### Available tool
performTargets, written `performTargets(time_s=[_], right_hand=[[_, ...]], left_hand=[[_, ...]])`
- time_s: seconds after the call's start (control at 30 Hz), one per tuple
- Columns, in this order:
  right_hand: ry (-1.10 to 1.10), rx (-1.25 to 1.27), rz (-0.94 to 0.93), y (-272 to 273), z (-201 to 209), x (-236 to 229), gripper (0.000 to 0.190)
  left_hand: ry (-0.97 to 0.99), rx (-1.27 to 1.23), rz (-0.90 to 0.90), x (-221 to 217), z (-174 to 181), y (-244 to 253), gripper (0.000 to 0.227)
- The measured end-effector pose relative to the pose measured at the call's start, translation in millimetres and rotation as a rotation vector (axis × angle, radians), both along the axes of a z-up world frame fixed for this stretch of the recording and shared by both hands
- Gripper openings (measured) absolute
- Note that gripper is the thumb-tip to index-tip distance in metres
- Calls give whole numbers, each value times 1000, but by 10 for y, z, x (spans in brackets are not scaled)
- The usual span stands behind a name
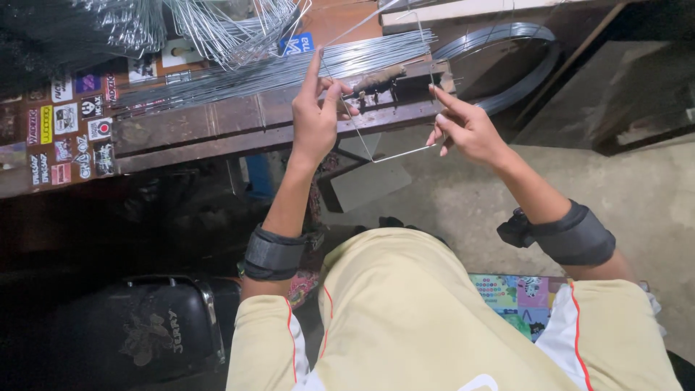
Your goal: The person bends metal wires into specific shapes using a wooden jig and a manual tool.
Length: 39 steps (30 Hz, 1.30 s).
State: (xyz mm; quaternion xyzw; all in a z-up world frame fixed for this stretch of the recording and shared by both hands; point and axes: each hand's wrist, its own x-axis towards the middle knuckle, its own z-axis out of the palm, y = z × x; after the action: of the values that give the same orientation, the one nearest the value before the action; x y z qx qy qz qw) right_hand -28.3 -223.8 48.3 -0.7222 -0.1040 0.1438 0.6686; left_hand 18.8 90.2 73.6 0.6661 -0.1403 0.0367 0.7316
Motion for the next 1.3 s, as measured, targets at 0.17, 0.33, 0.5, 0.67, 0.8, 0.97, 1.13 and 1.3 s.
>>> performTargets(time_s=[0.17, 0.33, 0.5, 0.67, 0.8, 0.97, 1.13, 1.3], right_hand=[[-25, -67, -11, 34, 0, -25, 59], [-37, -146, -57, 65, -40, -34, 58], [-61, -159, -47, 140, -36, -31, 57], [-86, -129, -26, 217, -76, -31, 54], [-55, -171, -21, 290, -16, -39, 50], [-92, -152, -5, 244, -124, -13, 57], [-10, -80, -101, 246, -26, -39, 52], [-67, 5, -86, 246, -5, -23, 54]], left_hand=[[0, 70, -14, -29, -3, -45, 58], [-30, 47, -77, -29, -61, -59, 58], [12, 154, -135, -1, -43, -64, 57], [-20, 282, -148, -90, -65, -141, 60], [-56, 340, -171, -131, -127, -175, 62], [-25, 298, -137, -103, -177, -82, 60], [84, 45, -63, -21, -254, 170, 61], [118, -29, -25, -40, -199, 267, 65]])
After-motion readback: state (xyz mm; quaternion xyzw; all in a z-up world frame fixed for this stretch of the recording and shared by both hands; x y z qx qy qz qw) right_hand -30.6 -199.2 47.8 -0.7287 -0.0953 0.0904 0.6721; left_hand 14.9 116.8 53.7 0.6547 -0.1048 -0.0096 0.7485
